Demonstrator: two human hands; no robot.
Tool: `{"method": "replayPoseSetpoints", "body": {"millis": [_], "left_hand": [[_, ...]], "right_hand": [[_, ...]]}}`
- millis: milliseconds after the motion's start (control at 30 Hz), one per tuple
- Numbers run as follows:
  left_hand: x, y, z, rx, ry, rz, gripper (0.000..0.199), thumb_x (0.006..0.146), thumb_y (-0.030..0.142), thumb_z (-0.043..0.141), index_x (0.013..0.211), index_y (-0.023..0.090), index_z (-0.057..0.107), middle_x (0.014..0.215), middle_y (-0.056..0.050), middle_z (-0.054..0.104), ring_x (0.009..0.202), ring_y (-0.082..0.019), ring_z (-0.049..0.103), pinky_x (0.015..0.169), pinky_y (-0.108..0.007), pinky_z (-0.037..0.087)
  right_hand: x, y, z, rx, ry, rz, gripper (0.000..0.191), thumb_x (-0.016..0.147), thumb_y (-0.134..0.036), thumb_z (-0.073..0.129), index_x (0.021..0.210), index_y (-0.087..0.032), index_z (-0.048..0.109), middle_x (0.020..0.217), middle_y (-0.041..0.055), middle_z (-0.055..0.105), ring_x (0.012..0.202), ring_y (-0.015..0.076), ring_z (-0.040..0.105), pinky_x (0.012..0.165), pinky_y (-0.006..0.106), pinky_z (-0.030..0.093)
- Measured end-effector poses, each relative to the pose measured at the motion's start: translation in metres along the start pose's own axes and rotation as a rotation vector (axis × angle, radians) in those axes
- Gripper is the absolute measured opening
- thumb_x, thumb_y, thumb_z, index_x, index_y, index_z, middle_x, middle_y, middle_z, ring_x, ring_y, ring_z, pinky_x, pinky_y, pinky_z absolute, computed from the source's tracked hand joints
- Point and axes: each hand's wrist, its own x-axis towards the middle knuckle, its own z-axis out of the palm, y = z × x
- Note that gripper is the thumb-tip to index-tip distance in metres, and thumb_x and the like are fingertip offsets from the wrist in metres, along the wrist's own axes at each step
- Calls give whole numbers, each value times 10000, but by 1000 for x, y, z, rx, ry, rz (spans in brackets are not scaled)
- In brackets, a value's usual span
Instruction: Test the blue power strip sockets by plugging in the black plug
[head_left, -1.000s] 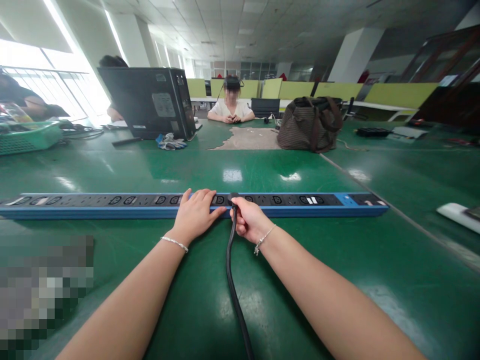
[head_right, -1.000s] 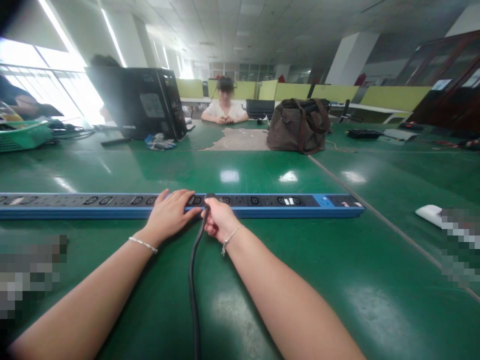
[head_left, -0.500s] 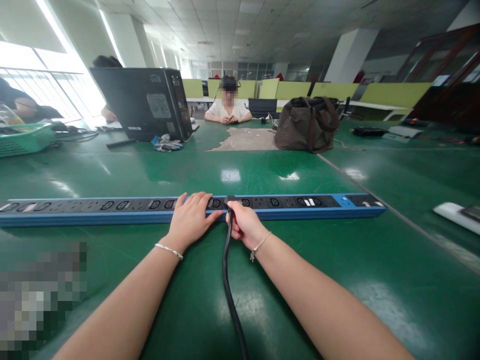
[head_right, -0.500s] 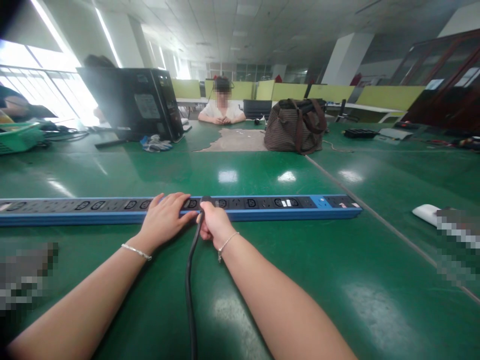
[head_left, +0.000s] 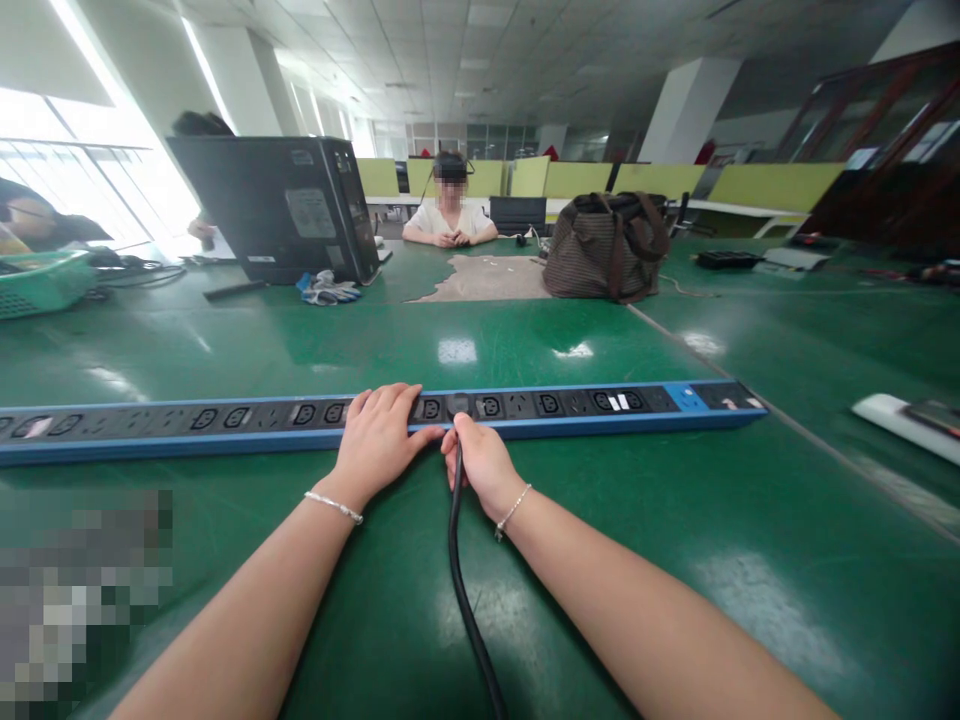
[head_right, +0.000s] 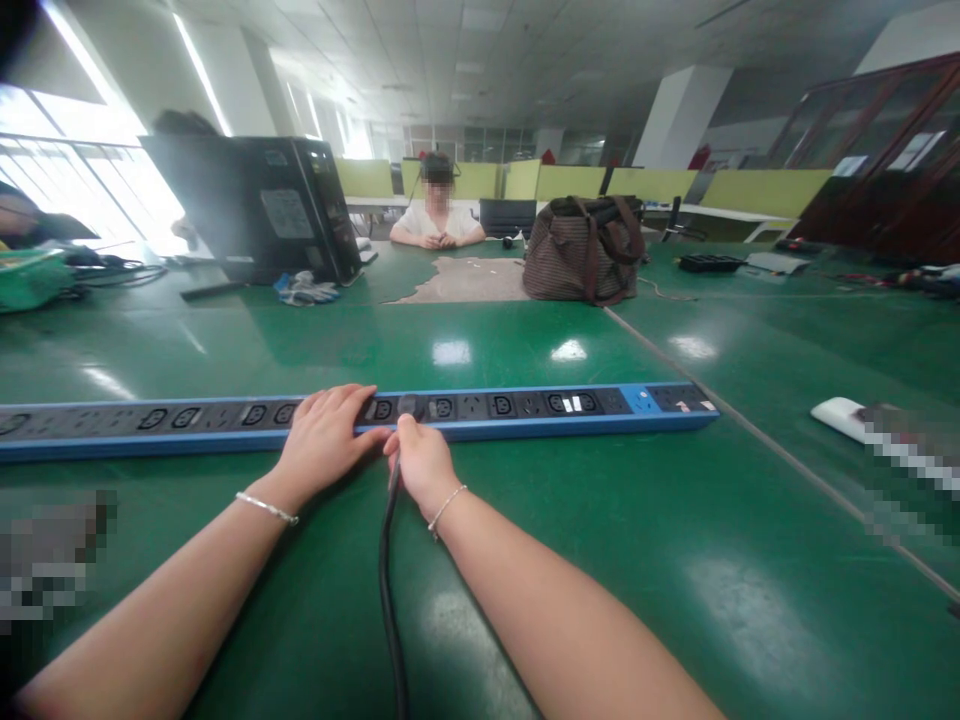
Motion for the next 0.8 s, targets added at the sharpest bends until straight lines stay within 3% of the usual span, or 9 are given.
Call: {"method": "replayPoseSetpoints", "body": {"millis": [200,367,800], "left_hand": [[4,-2,0,6,-46,-10,667,810,579,493,1332,164,476,1275,-119,573,1185,-290,491,1042,-457,309],[6,-5,3,-2,-61,-7,633,807,587,487,1298,189,520,1260,-102,578,1174,-279,495,1043,-439,309],[7,-5,1,-28,-62,-10,591,799,581,495,1269,224,536,1250,-104,582,1176,-281,495,1032,-442,322]], "right_hand": [[-8,-14,2,94,11,86,419,942,-266,322,587,-159,517,359,-56,465,256,73,432,317,179,283],[-6,-16,4,130,31,112,416,954,-328,322,605,-173,488,330,-75,428,234,76,402,306,182,279],[-2,-7,4,-10,75,-55,391,926,-290,355,574,-175,479,319,-82,415,216,60,380,267,165,253]]}}
